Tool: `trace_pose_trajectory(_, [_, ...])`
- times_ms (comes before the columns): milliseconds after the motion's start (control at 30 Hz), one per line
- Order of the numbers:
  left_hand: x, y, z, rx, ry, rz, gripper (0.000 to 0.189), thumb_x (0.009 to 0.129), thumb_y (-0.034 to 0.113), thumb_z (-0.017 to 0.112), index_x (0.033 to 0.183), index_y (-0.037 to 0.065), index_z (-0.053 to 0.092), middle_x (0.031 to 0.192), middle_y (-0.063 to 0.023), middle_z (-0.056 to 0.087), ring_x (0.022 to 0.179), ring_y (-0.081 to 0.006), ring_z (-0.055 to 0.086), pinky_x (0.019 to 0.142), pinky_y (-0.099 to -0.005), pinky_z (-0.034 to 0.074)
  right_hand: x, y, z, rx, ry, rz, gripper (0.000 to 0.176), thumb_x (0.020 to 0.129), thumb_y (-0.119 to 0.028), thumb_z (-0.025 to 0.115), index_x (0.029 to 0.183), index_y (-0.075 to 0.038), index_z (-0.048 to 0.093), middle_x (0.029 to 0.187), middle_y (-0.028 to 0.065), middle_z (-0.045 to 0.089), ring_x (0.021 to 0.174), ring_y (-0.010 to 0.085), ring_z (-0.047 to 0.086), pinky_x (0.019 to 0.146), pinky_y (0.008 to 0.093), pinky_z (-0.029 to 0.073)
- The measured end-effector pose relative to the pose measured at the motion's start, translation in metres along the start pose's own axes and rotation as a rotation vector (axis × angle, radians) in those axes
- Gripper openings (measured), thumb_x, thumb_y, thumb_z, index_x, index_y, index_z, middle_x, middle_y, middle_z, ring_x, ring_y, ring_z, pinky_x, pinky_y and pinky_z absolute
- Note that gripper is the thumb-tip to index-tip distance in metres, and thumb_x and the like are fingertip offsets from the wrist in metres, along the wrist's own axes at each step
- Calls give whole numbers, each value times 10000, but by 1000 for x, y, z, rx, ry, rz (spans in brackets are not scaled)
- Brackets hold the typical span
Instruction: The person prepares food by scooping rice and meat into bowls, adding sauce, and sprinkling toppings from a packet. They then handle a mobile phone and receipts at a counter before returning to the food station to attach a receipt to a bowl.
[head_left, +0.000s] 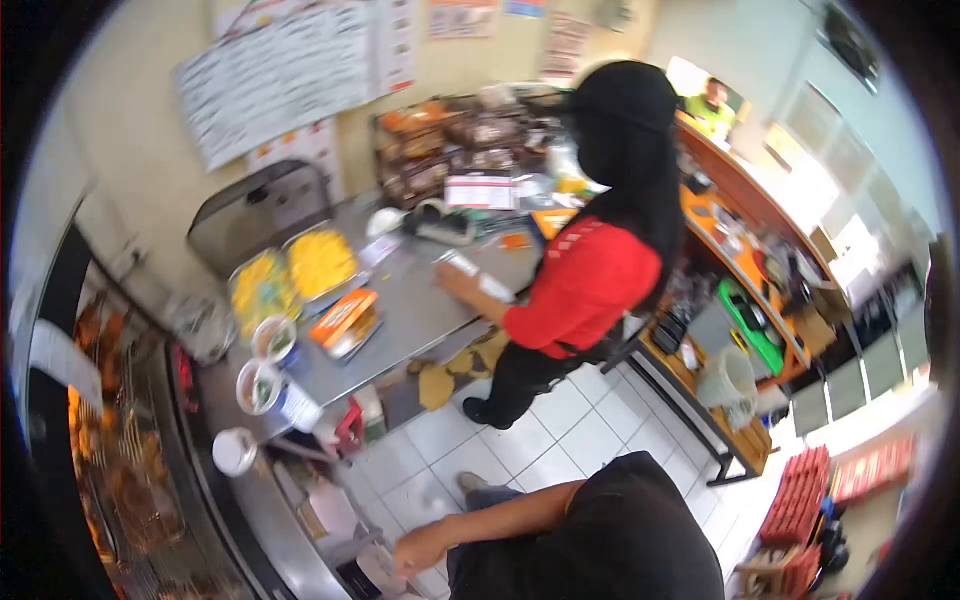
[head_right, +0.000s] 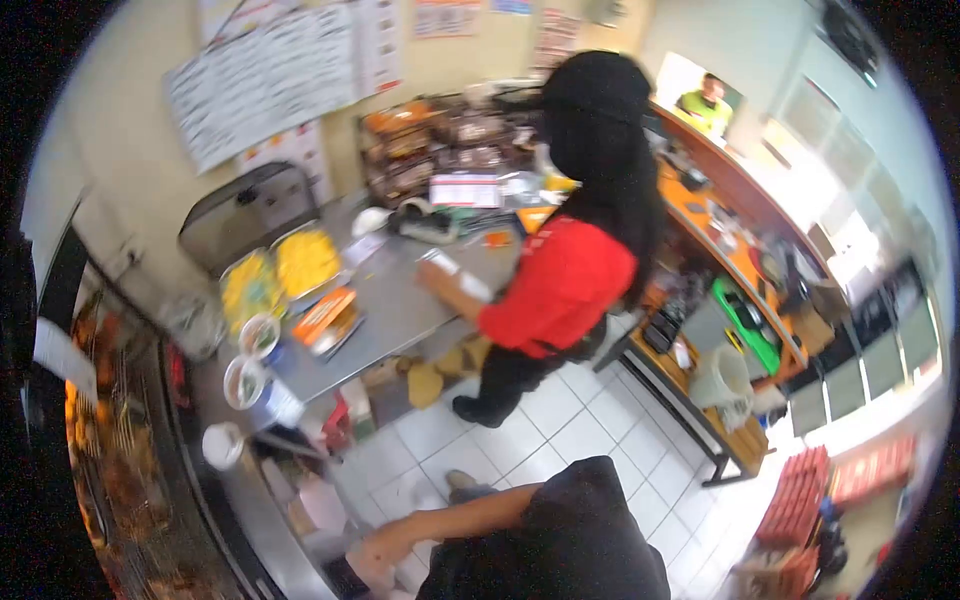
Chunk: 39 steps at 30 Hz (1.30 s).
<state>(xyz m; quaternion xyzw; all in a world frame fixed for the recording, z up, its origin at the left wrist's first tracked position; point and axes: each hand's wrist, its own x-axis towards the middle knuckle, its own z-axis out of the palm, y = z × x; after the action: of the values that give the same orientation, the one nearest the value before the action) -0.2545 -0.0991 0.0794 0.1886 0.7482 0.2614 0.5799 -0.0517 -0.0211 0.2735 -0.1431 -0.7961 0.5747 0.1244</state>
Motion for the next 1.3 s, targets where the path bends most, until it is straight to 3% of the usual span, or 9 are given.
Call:
trace_pose_trajectory(100, [-7, 21, 34, 184, -88, 39, 291, 865, 303, 596, 1061, 88, 597, 951, -116, 626, 883, -272, 592, 731, -403, 470, -75, 75, 41, -198, 271, -2, 150, 810, -188, 601, 771, -45, 624, 718, 142, 629, 688, 315, 601, 620, 420, 448])
trace_pose_trajectory(200, [-16, 30, 60, 361, -160, 38, 294, 862, 306, 593, 1057, 86, 599, 957, -121, 626, 890, -279, 590, 740, -411, 468, -156, -16, -20, 142, 58, 387, 157, 822, -184, 614, 801, -29, 628, 779, 123, 646, 723, 297, 611, 641, 408, 464])
trace_pose_trajectory(400, [-36, 33, 102, 749, -181, -4, 301, 857, 312, 586, 1051, 82, 602, 970, -132, 627, 904, -293, 585, 759, -428, 463, -326, -32, -12, -207, 607, 466, 228, 862, -254, 577, 944, -56, 654, 812, 143, 645, 801, 340, 613, 721, 396, 497])
trace_pose_trajectory(500, [-38, 30, 134, 1036, -225, 41, 305, 854, 315, 582, 1047, 80, 604, 976, -137, 627, 911, -300, 583, 768, -437, 461, -433, 3, 29, -192, 1178, 505, 227, 893, -267, 583, 881, -54, 659, 1026, 140, 638, 986, 316, 594, 865, 380, 474])
trace_pose_trajectory(667, [37, 33, 267, 2038, -705, 1137, 311, 850, 320, 577, 1042, 77, 606, 986, -146, 627, 923, -311, 580, 783, -451, 458, -591, -36, 83, -110, 1468, 747, 202, 820, -258, 697, 775, -62, 688, 1120, 146, 637, 1043, 289, 596, 893, 372, 468])
trace_pose_trajectory(700, [-10, 46, 329, 1596, -546, 652, 323, 852, 351, 571, 978, 57, 616, 973, -146, 646, 924, -314, 602, 771, -456, 465, -616, -44, 88, -26, 1516, 839, 219, 826, -267, 695, 747, -64, 693, 1109, 149, 643, 1036, 289, 600, 883, 370, 470])
trace_pose_trajectory(1000, [-359, 105, 695, 1187, -1298, 1333, 364, 918, 346, 540, 1105, 39, 598, 1074, -177, 621, 1024, -339, 589, 896, -416, 461, -748, -67, 57, 530, 2165, 700, 208, 847, -152, 674, 980, 8, 663, 790, 70, 649, 628, 142, 605, 596, 270, 514])
trace_pose_trajectory(1133, [-389, 93, 795, 1046, -1554, 1138, 353, 924, 331, 524, 1126, 48, 580, 1099, -194, 605, 1034, -359, 579, 893, -419, 461, -797, -30, 35, 519, 2575, 558, 258, 890, -290, 661, 805, -56, 591, 717, 15, 551, 655, 122, 557, 575, 261, 493])
trace_pose_trajectory(1300, [-347, 104, 914, 1218, -1641, 1195, 378, 883, 360, 557, 1111, 61, 586, 1080, -190, 620, 1027, -342, 589, 885, -410, 469, -857, 9, 16, 685, 2717, 400, 221, 963, -213, 553, 1002, -2, 608, 956, 99, 632, 827, 163, 633, 703, 260, 525])
